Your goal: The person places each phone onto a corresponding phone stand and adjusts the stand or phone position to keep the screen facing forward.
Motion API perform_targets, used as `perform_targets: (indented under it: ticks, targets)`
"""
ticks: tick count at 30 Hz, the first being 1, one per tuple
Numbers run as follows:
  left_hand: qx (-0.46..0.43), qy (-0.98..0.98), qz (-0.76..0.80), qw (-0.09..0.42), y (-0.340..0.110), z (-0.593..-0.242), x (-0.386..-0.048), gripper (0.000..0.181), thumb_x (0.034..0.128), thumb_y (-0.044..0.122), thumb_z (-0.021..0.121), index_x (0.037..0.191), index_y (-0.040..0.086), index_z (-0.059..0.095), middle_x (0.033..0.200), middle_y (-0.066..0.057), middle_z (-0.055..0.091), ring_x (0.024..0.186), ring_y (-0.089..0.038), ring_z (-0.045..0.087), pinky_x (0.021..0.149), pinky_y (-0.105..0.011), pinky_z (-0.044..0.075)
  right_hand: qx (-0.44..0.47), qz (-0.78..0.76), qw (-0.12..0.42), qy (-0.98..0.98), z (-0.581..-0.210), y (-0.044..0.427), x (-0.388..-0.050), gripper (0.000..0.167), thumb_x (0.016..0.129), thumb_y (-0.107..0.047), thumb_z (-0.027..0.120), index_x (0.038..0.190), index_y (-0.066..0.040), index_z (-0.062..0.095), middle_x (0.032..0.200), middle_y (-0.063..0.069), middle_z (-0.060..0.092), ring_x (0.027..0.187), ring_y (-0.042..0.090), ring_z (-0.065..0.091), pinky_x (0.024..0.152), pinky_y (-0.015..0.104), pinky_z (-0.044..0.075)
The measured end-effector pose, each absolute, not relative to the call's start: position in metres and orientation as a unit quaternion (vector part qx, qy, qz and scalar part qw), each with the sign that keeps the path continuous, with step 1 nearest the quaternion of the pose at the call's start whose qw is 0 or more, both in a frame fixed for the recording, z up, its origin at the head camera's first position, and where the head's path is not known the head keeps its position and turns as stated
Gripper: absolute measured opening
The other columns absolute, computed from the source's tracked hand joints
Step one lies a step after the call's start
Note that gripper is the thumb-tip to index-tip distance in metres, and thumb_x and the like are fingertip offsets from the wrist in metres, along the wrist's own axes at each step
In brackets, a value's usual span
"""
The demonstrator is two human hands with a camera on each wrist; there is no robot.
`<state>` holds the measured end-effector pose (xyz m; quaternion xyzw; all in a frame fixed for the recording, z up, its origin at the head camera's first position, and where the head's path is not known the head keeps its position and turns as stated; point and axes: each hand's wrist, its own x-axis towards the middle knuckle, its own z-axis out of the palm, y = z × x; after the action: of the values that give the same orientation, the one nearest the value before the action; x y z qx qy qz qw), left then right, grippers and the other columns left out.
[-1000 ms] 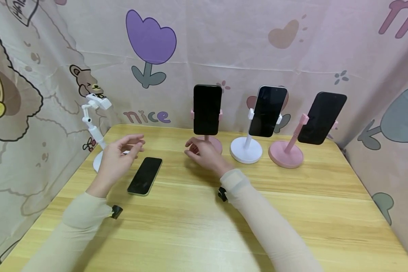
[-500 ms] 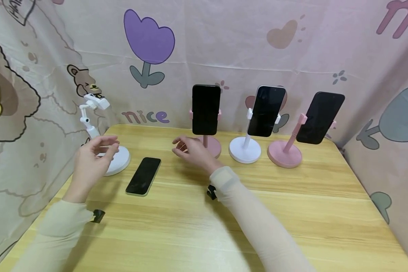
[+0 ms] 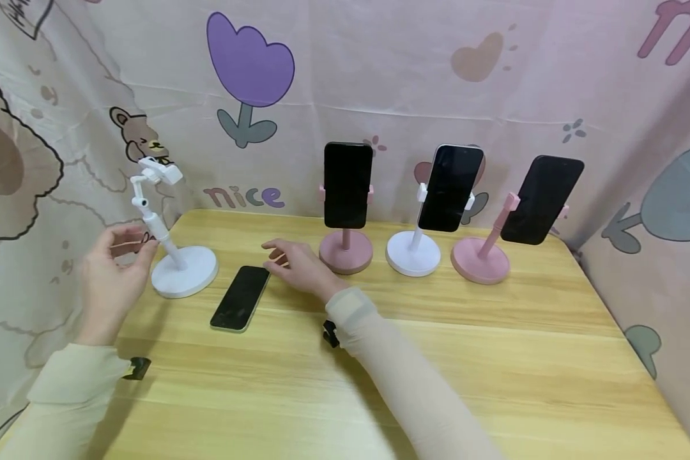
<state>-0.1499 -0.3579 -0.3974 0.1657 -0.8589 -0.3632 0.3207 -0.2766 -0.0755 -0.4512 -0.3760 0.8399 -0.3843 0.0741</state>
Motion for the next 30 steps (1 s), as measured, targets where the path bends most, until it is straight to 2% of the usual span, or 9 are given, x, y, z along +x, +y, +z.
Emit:
perform_targets:
  ticks: [4, 8, 12, 16, 20, 21, 23, 27, 30]
  targets:
    - [0.198, -0.882, -0.332, 0.269, -0.368, -0.394, -0.152, 0.054, 0.1048, 0.038, 0.068, 0.153, 0.016, 0.056, 0.145, -0.006, 0.068, 0.119, -0.003, 0.068, 0.087, -0.012, 0.042, -0.383, -0.382, 0.070, 0.838, -0.455, -0.085, -0.275, 0.045, 0.110, -0.028, 0.064, 0.151, -0.013, 0.059, 0.135, 0.010, 0.074, 0.117, 0.019, 0.074, 0.099, 0.020, 0.059]
    - [0.195, -0.898, -0.326, 0.224, -0.375, -0.392, -0.156, 0.065, 0.1067, 0.044, 0.062, 0.161, 0.013, 0.045, 0.158, -0.016, 0.058, 0.138, -0.038, 0.064, 0.094, -0.016, 0.051, -0.383, -0.381, 0.082, 0.837, -0.456, -0.093, -0.272, 0.045, 0.110, -0.027, 0.063, 0.153, -0.011, 0.057, 0.136, 0.012, 0.073, 0.118, 0.020, 0.074, 0.101, 0.021, 0.059]
    - [0.178, -0.899, -0.341, 0.209, -0.379, -0.392, -0.164, 0.068, 0.1074, 0.044, 0.061, 0.164, 0.011, 0.042, 0.158, -0.020, 0.058, 0.138, -0.041, 0.064, 0.094, -0.013, 0.056, -0.386, -0.376, 0.087, 0.838, -0.455, -0.100, -0.270, 0.045, 0.110, -0.025, 0.063, 0.153, -0.011, 0.057, 0.137, 0.012, 0.072, 0.119, 0.021, 0.075, 0.102, 0.021, 0.058]
    - [0.163, -0.904, -0.336, 0.207, -0.381, -0.394, -0.172, 0.067, 0.1083, 0.044, 0.060, 0.165, 0.012, 0.043, 0.153, -0.021, 0.062, 0.121, -0.012, 0.071, 0.084, -0.002, 0.049, -0.389, -0.367, 0.084, 0.841, -0.454, -0.105, -0.268, 0.046, 0.111, -0.026, 0.063, 0.153, -0.011, 0.057, 0.137, 0.011, 0.073, 0.120, 0.021, 0.075, 0.103, 0.023, 0.058]
    - [0.161, -0.905, -0.335, 0.207, -0.384, -0.396, -0.178, 0.064, 0.1088, 0.041, 0.060, 0.163, 0.011, 0.046, 0.148, -0.025, 0.064, 0.092, 0.016, 0.049, 0.079, -0.003, 0.044, -0.385, -0.363, 0.088, 0.844, -0.456, -0.110, -0.267, 0.046, 0.111, -0.029, 0.062, 0.154, -0.013, 0.056, 0.138, 0.010, 0.073, 0.120, 0.020, 0.074, 0.102, 0.022, 0.059]
    - [0.163, -0.905, -0.335, 0.206, -0.384, -0.397, -0.180, 0.063, 0.1089, 0.040, 0.061, 0.162, 0.010, 0.047, 0.147, -0.026, 0.064, 0.089, 0.017, 0.045, 0.078, -0.003, 0.043, -0.385, -0.364, 0.089, 0.844, -0.456, -0.111, -0.267, 0.046, 0.111, -0.029, 0.062, 0.154, -0.013, 0.056, 0.137, 0.010, 0.073, 0.120, 0.020, 0.075, 0.102, 0.023, 0.059]
    - [0.162, -0.907, -0.328, 0.207, -0.384, -0.396, -0.182, 0.061, 0.1095, 0.038, 0.060, 0.161, 0.008, 0.048, 0.146, -0.029, 0.064, 0.094, 0.004, 0.061, 0.075, -0.003, 0.042, -0.384, -0.364, 0.090, 0.844, -0.457, -0.113, -0.268, 0.046, 0.111, -0.029, 0.062, 0.154, -0.013, 0.056, 0.137, 0.010, 0.073, 0.120, 0.020, 0.075, 0.101, 0.023, 0.059]
    - [0.150, -0.912, -0.302, 0.232, -0.380, -0.396, -0.189, 0.048, 0.1084, 0.032, 0.064, 0.146, 0.001, 0.060, 0.136, -0.031, 0.069, 0.089, -0.005, 0.067, 0.068, 0.000, 0.037, -0.388, -0.362, 0.088, 0.843, -0.461, -0.119, -0.268, 0.046, 0.111, -0.030, 0.062, 0.153, -0.012, 0.056, 0.134, 0.009, 0.074, 0.118, 0.018, 0.075, 0.101, 0.022, 0.059]
    - [0.143, -0.911, -0.286, 0.262, -0.377, -0.398, -0.194, 0.039, 0.1069, 0.029, 0.067, 0.131, -0.002, 0.064, 0.127, -0.031, 0.073, 0.075, 0.016, 0.049, 0.069, -0.004, 0.036, -0.393, -0.357, 0.087, 0.843, -0.464, -0.126, -0.266, 0.046, 0.110, -0.028, 0.063, 0.152, -0.011, 0.057, 0.132, 0.009, 0.075, 0.115, 0.016, 0.074, 0.100, 0.020, 0.058]
